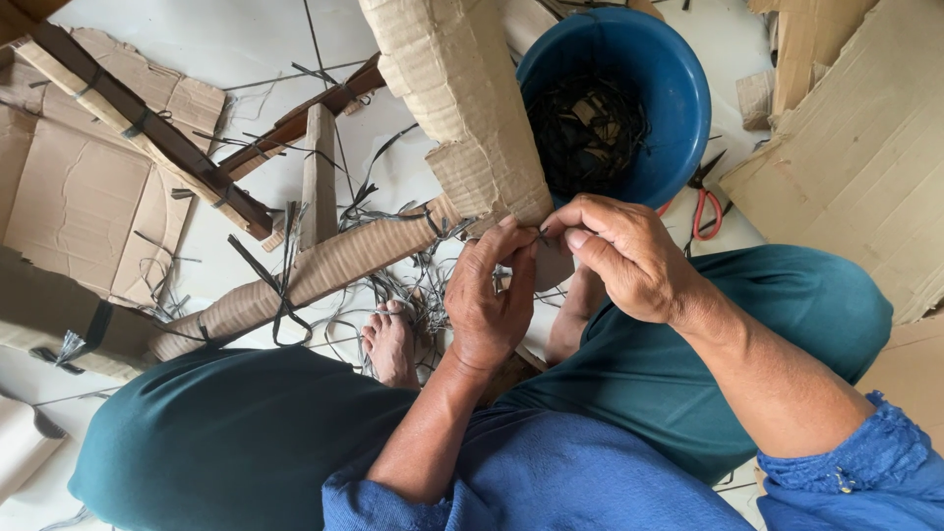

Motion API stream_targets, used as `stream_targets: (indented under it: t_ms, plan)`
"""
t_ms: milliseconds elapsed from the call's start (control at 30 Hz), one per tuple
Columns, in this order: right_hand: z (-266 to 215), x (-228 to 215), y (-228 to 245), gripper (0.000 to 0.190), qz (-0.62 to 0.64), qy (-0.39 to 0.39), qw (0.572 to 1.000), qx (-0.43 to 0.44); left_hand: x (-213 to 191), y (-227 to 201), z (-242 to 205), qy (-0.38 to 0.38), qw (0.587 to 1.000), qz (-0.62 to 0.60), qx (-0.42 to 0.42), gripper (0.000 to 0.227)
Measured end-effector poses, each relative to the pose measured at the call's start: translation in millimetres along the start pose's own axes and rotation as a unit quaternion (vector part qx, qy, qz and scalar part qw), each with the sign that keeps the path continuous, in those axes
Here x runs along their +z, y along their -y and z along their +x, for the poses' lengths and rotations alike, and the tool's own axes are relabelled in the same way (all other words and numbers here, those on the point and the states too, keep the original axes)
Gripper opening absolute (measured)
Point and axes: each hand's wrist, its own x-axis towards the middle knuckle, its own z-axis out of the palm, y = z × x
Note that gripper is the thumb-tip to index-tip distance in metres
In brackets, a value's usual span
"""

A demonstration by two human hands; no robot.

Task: The person wraps the legs and crossbars of a wooden chair with protective cardboard and secures them by tying plastic strips around the padding.

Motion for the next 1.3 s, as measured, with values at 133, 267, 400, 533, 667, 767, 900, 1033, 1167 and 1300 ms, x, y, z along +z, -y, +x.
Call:
stream_targets:
  t_ms: [133, 267, 400, 533, 667, 767, 900, 1033, 1167, 1300]
  plan:
    - [1, 4, -1, 0.029, 0.003, 0.002, 1.000, -0.007, 0, 1, 1, -0.003, 1.000, 0.001, 0.017, 0.032]
    - [0, 19, -8, 0.017, -0.082, -0.067, 0.993, -0.045, 0, 10, -5, 0.000, 0.998, 0.027, 0.060, 0.033]
    - [-2, 23, -16, 0.017, -0.085, -0.089, 0.992, -0.038, 0, 9, -3, -0.004, 0.997, 0.022, 0.072, 0.036]
    - [-7, 19, -21, 0.015, -0.092, -0.088, 0.991, -0.031, 1, 5, 3, 0.006, 0.997, 0.015, 0.080, 0.037]
    - [-10, 1, -16, 0.012, -0.140, 0.036, 0.989, 0.008, -3, 5, 5, 0.024, 0.995, 0.025, 0.089, 0.037]
    - [-4, -19, 0, 0.008, -0.202, 0.123, 0.971, 0.041, -3, 6, 4, 0.032, 0.995, 0.026, 0.093, 0.037]
    - [14, -50, 6, 0.018, -0.352, 0.251, 0.881, 0.192, -2, 5, 5, 0.044, 0.993, 0.037, 0.103, 0.037]
    - [28, -85, -34, 0.016, -0.410, 0.219, 0.866, 0.183, 0, 11, 3, 0.048, 0.992, 0.037, 0.108, 0.036]
    - [70, -111, -45, 0.021, -0.425, 0.215, 0.829, 0.293, -6, 16, -5, 0.084, 0.984, 0.093, 0.130, 0.034]
    - [88, -136, -121, 0.030, -0.510, 0.197, 0.772, 0.324, -10, 17, -7, 0.123, 0.972, 0.146, 0.140, 0.033]
